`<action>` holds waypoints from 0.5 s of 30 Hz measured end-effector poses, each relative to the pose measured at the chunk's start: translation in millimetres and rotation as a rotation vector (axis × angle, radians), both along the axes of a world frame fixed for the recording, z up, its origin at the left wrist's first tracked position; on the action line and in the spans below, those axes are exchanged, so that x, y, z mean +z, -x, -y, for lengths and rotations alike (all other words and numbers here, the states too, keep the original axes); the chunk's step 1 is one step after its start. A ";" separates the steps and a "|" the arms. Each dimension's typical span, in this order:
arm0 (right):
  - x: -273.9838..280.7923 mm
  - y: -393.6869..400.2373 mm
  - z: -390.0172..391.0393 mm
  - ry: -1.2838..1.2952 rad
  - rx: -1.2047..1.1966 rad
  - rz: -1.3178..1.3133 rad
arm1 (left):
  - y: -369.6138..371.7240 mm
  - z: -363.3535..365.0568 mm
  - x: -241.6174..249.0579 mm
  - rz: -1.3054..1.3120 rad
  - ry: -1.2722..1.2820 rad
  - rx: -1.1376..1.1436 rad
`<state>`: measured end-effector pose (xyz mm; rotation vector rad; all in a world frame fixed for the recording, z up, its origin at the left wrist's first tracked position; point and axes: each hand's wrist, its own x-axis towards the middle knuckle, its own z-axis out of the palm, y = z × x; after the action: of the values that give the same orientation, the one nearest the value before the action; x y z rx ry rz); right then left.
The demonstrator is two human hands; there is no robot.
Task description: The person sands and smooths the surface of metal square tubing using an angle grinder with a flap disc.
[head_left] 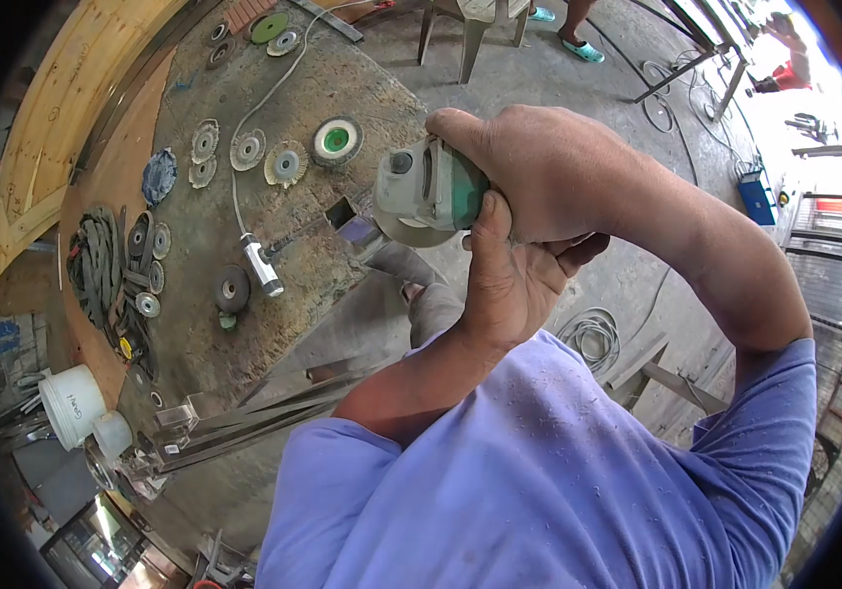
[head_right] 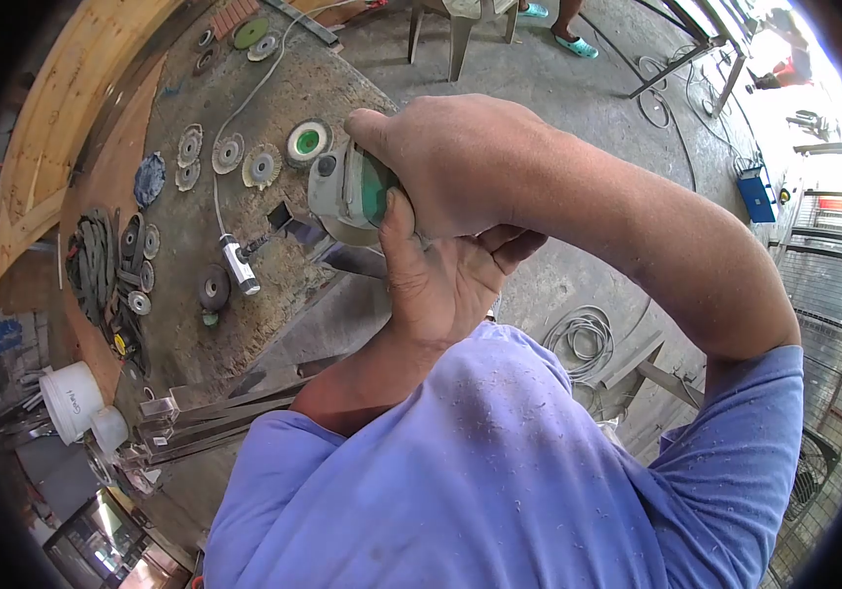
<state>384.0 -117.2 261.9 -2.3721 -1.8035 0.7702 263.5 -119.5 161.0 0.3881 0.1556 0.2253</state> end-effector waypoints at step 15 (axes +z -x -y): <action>7.7 2.2 -15.3 0.046 0.003 0.019 | -1.7 -10.7 -0.6 -0.005 0.002 0.033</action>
<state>381.8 -101.9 269.6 -2.4143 -1.8159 0.8004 265.2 -108.7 160.3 0.3839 0.1669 0.2566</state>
